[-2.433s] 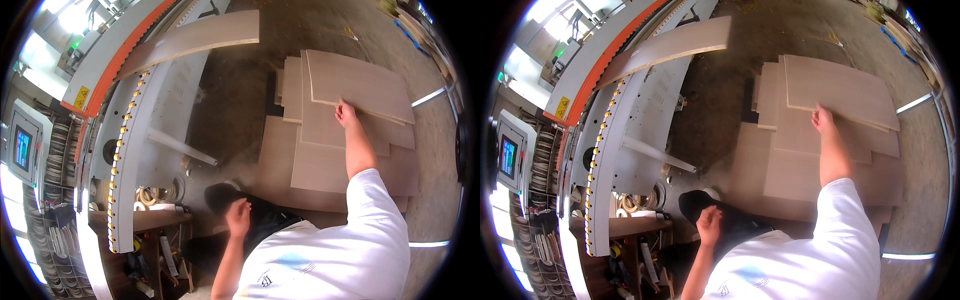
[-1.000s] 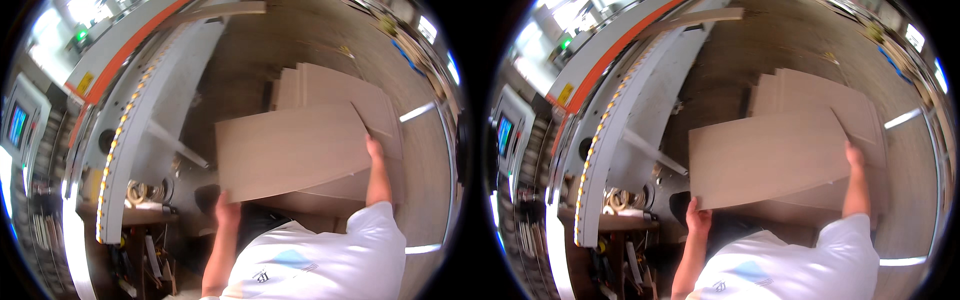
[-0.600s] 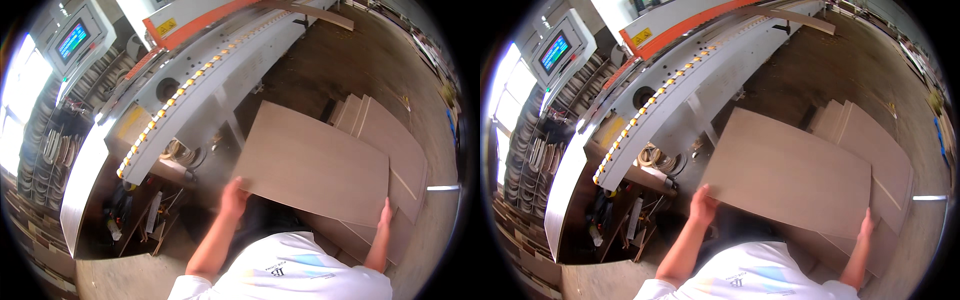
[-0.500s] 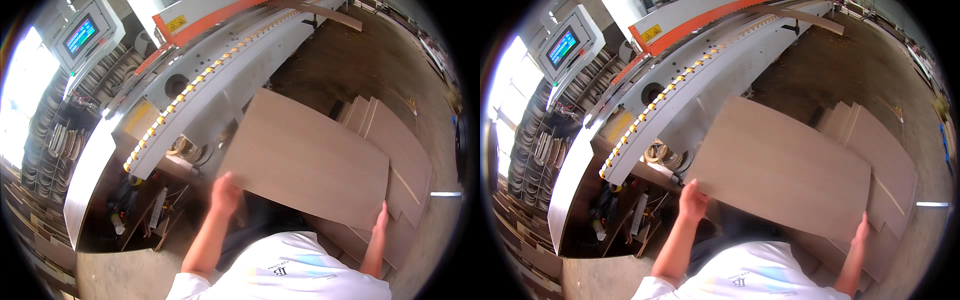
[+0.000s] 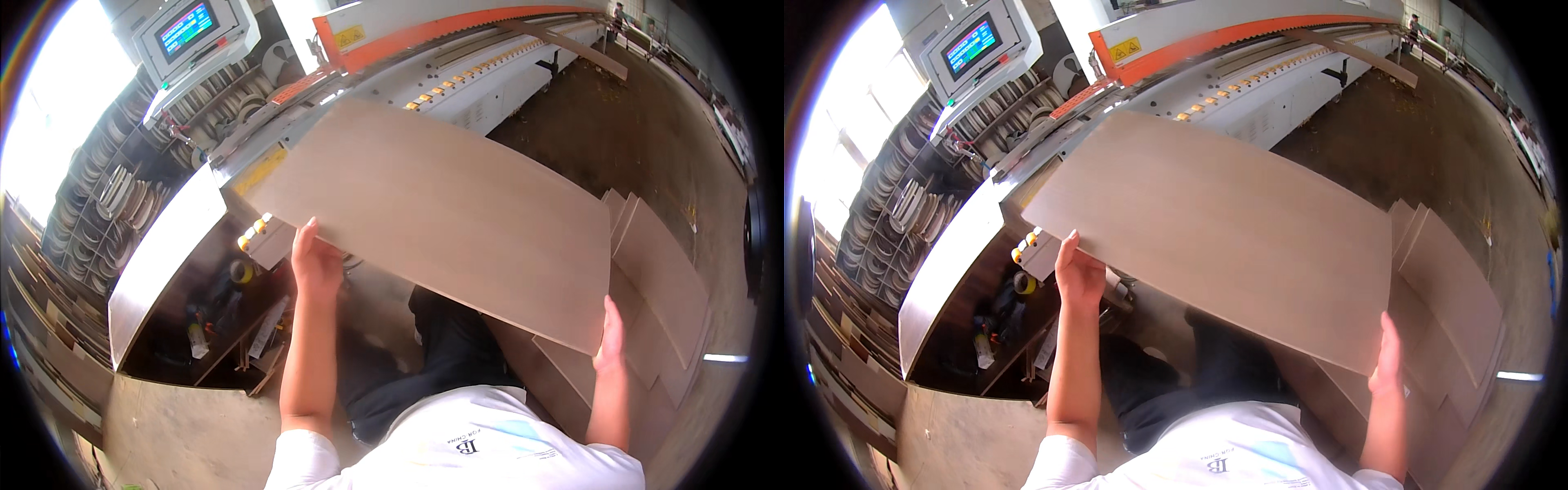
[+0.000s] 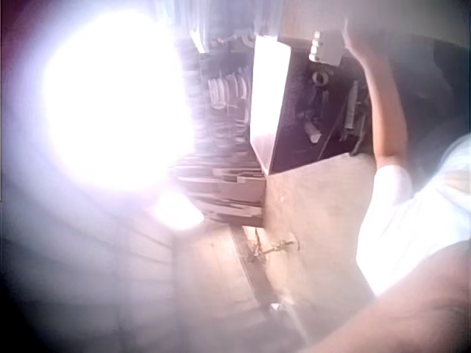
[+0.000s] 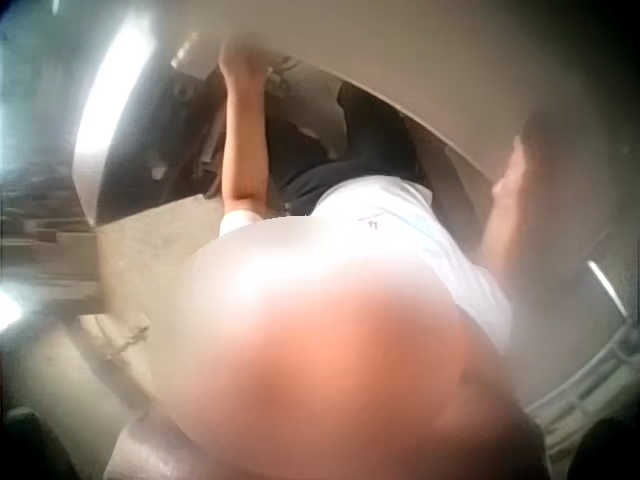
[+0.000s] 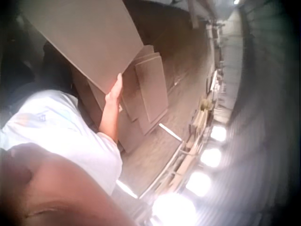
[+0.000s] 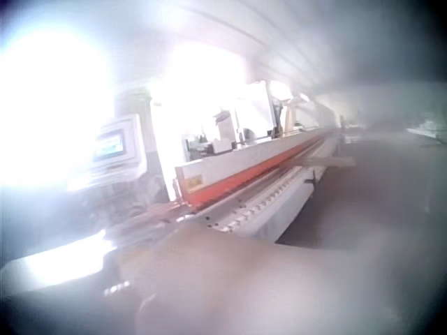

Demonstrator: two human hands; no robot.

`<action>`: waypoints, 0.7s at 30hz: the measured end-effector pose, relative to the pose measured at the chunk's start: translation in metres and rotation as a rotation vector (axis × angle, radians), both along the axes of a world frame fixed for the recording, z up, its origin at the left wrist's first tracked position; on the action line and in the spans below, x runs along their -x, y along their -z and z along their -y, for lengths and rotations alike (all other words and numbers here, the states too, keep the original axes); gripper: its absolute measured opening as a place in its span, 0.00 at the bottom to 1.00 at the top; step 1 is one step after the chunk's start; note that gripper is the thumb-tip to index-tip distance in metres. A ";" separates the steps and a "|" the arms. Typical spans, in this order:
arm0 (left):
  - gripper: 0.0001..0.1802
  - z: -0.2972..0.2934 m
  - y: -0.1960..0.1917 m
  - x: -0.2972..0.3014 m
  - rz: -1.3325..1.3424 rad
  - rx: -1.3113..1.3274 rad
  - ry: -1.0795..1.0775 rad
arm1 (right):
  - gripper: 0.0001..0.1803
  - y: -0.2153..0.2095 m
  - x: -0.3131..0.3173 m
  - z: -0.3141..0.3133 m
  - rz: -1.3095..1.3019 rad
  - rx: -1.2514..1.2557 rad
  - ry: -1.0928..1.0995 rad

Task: The person picks up flat cardboard sheets from a pile on the floor and places them onto a conveyor belt. They then move the sheets along the belt to a processing machine and stack the processed sheets onto a growing pile on the floor.

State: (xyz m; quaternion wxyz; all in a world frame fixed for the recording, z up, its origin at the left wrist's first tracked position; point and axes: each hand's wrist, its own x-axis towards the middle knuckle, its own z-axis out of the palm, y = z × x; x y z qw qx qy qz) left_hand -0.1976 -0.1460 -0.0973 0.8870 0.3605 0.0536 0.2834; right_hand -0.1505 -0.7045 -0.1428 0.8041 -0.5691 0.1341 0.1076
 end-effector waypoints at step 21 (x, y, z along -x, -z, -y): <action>0.27 0.198 -0.002 0.090 -0.316 -0.112 0.430 | 0.28 -0.047 0.044 -0.170 0.290 -0.101 -0.652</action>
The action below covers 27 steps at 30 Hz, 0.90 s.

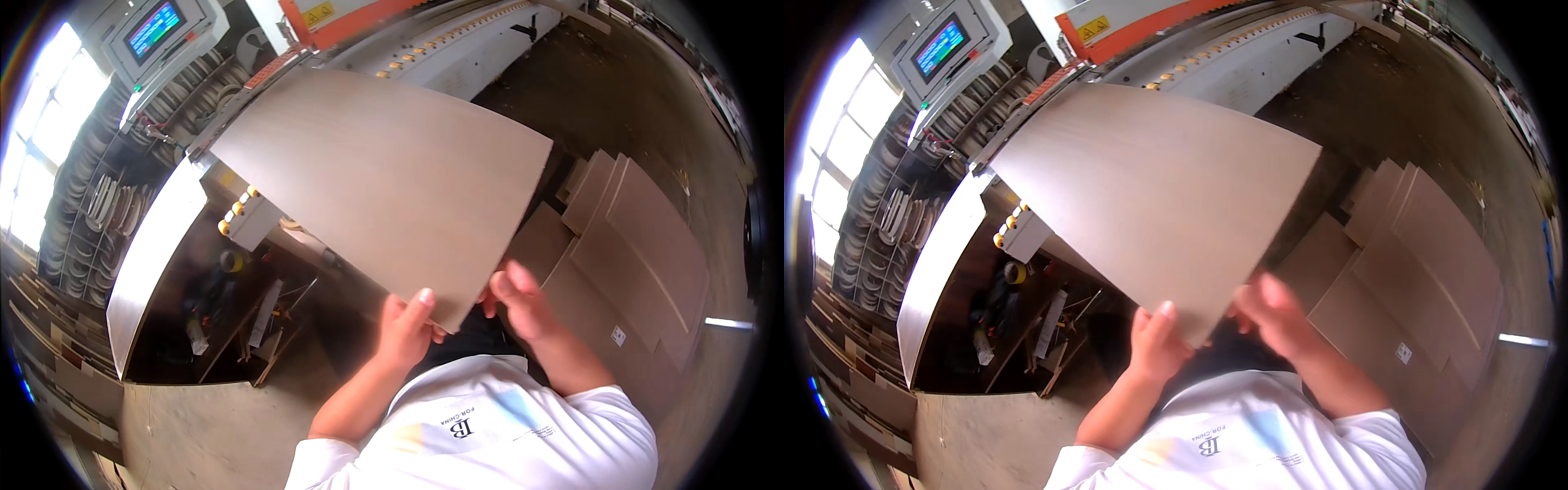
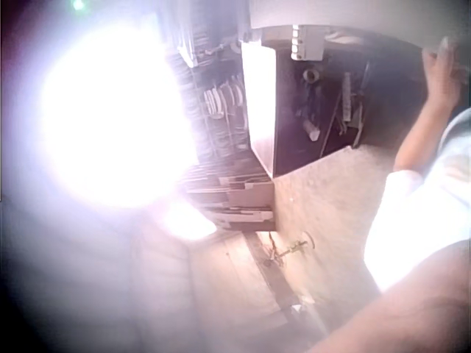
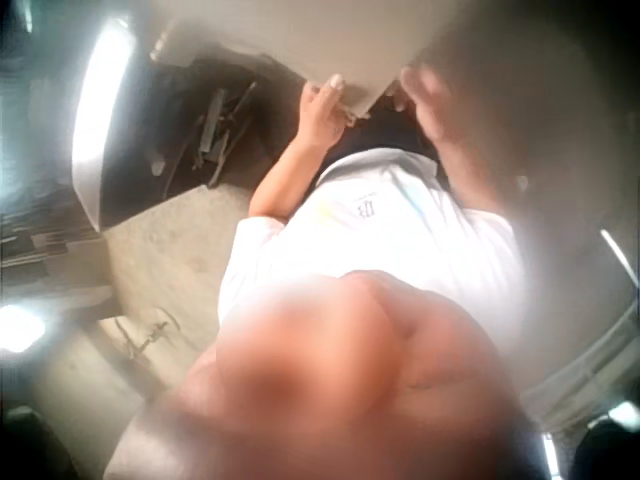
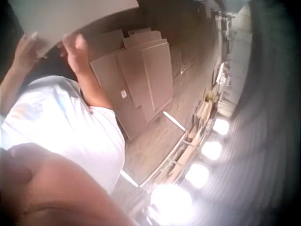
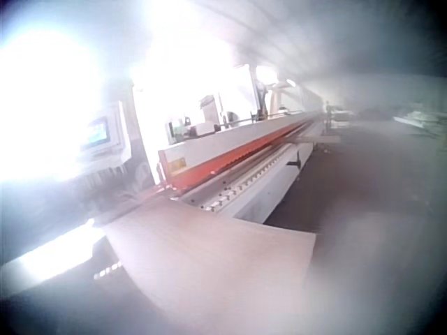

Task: The person picks up flat cardboard sheets from a pile on the floor and places them onto a conveyor belt. They then move the sheets along the belt to a processing machine and stack the processed sheets onto a growing pile on the floor.

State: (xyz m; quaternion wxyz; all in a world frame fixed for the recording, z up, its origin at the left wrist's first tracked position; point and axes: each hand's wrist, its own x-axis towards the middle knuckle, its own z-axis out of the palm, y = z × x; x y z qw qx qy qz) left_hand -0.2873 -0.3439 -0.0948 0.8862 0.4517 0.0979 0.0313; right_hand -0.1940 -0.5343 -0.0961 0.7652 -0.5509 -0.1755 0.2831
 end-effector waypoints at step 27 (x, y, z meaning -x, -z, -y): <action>0.27 -0.014 0.012 0.026 0.063 0.133 -0.284 | 0.22 0.079 -0.071 0.013 -0.124 -0.054 0.350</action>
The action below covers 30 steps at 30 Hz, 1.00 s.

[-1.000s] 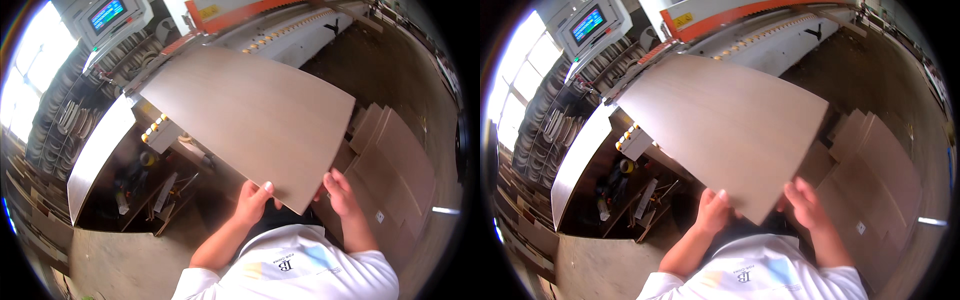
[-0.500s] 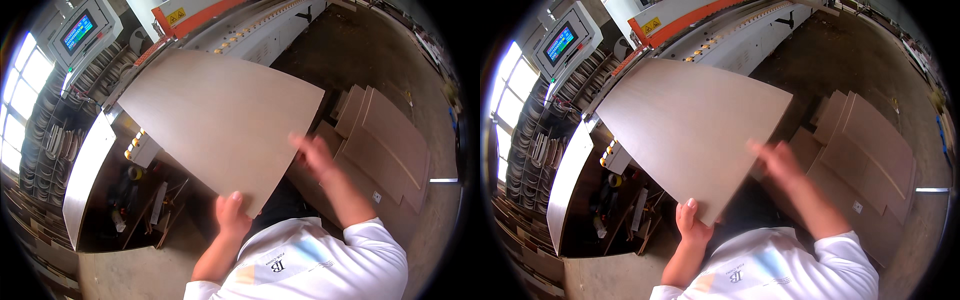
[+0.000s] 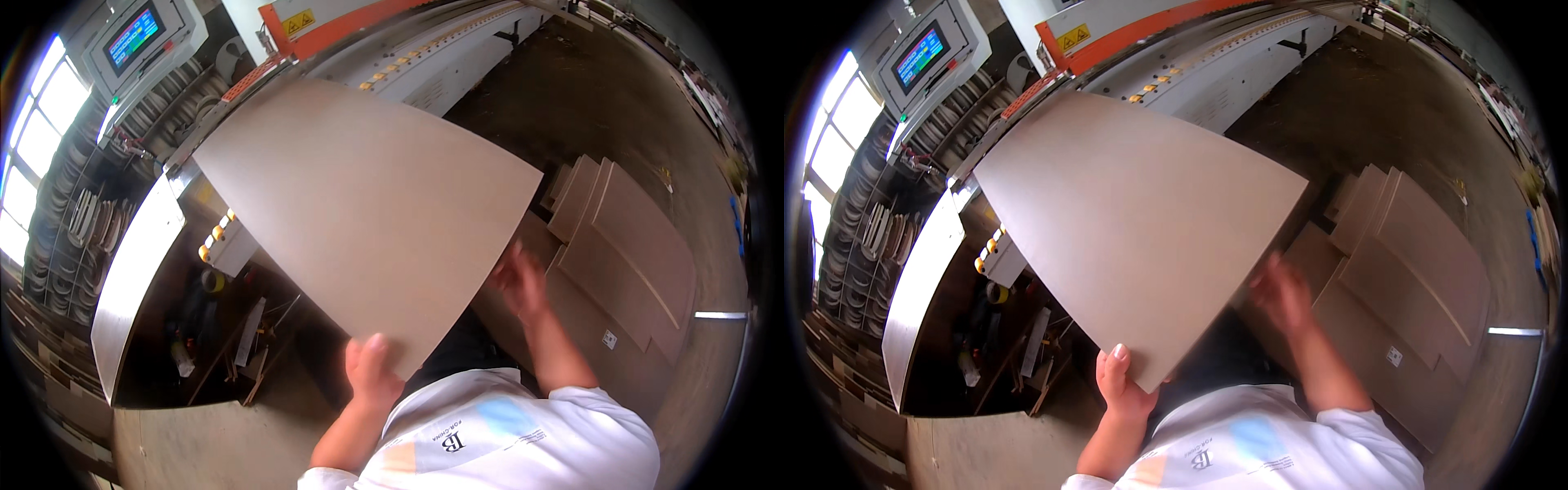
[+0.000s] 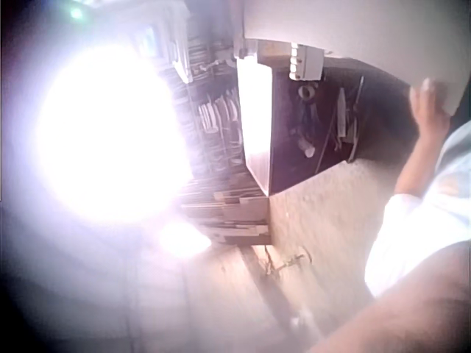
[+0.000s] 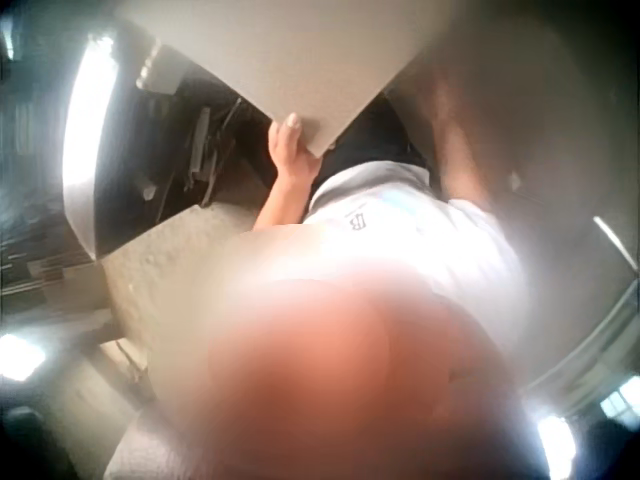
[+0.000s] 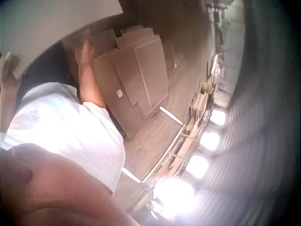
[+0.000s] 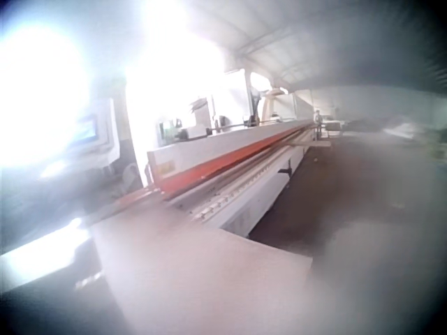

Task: The person picks up flat cardboard sheets from a pile on the floor and places them onto a conveyor belt. They then move the sheets along the belt to a processing machine and stack the processed sheets onto a growing pile on the floor.

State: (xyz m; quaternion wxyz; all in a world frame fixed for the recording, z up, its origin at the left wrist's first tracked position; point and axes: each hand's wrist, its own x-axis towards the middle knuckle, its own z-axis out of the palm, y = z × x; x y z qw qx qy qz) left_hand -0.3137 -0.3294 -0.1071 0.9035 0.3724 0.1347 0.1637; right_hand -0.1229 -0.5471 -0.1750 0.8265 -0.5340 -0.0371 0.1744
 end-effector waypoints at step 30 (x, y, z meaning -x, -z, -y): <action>0.50 -0.047 -0.025 -0.057 0.116 -0.410 -0.160 | 0.22 -0.047 0.026 -0.098 0.223 -0.003 -0.224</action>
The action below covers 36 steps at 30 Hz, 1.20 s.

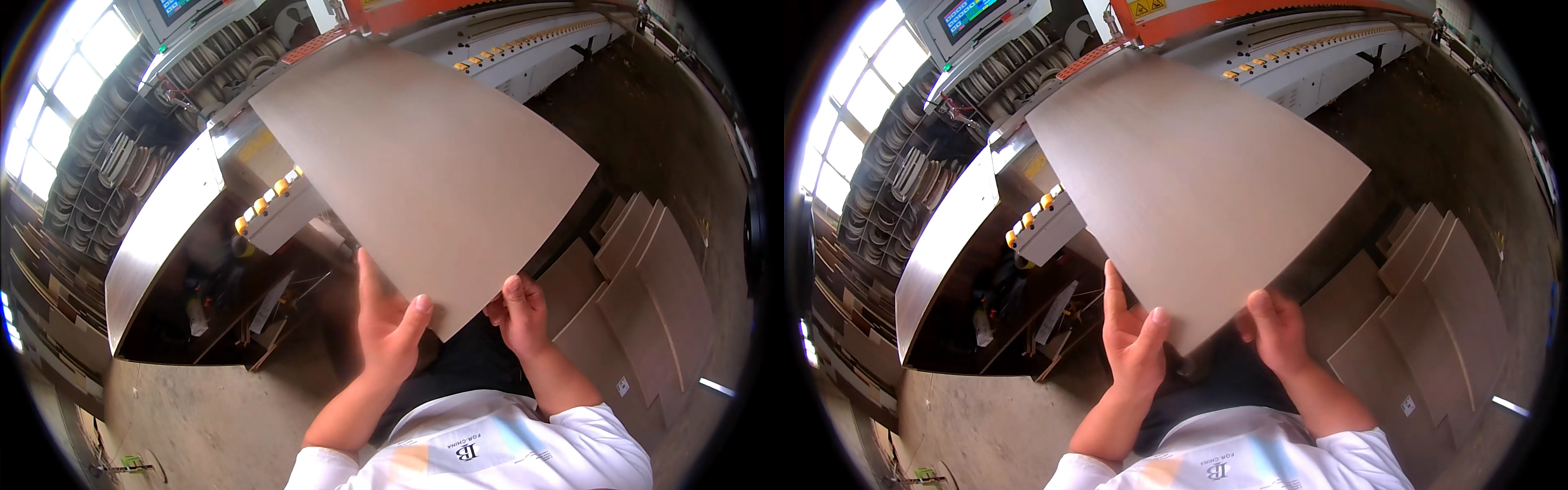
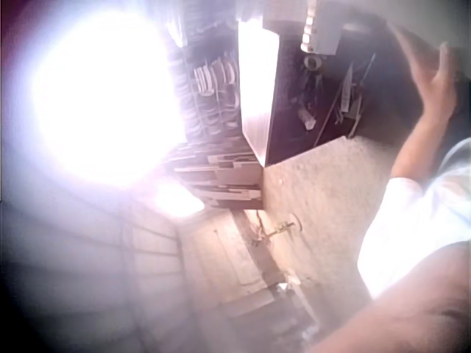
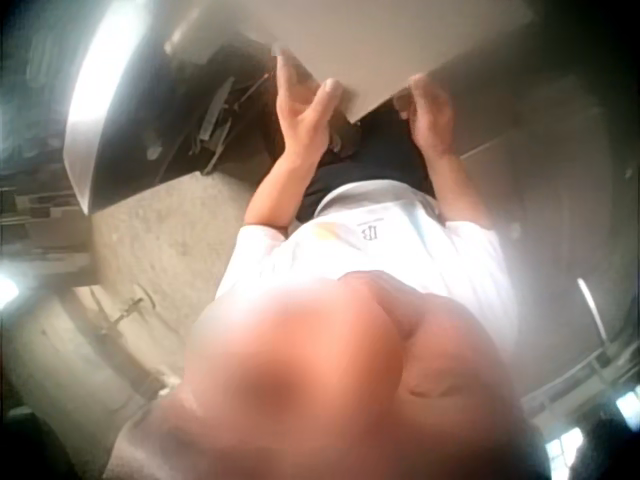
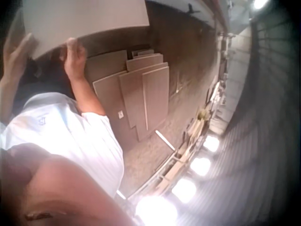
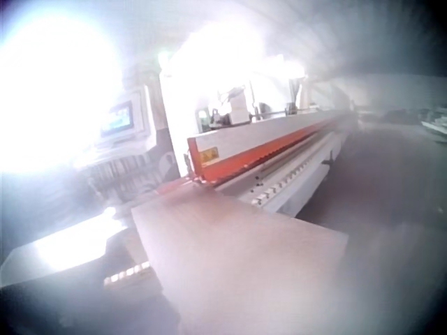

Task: The person picks up flat cardboard sheets from a pile on the floor and places them onto a conveyor belt. They then move the sheets along the belt to a processing machine and stack the processed sheets onto a growing pile on the floor.

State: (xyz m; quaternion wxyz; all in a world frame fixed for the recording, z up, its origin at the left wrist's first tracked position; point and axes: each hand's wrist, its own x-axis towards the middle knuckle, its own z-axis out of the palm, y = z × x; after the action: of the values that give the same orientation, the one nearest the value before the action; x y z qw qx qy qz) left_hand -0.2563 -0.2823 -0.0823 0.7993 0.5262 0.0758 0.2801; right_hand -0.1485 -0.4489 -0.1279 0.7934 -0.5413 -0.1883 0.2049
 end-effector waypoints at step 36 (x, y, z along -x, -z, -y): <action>0.13 0.078 0.225 -0.029 -0.571 -0.153 0.537 | 0.40 0.132 -0.209 0.385 0.237 1.858 0.733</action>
State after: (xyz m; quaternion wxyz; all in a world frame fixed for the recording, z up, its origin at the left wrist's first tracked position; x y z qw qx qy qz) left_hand -0.2272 -0.3604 -0.3072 0.7495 0.6420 0.1336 -0.0913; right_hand 0.0604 -0.8336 -0.2603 0.0468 -0.9872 0.1467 -0.0413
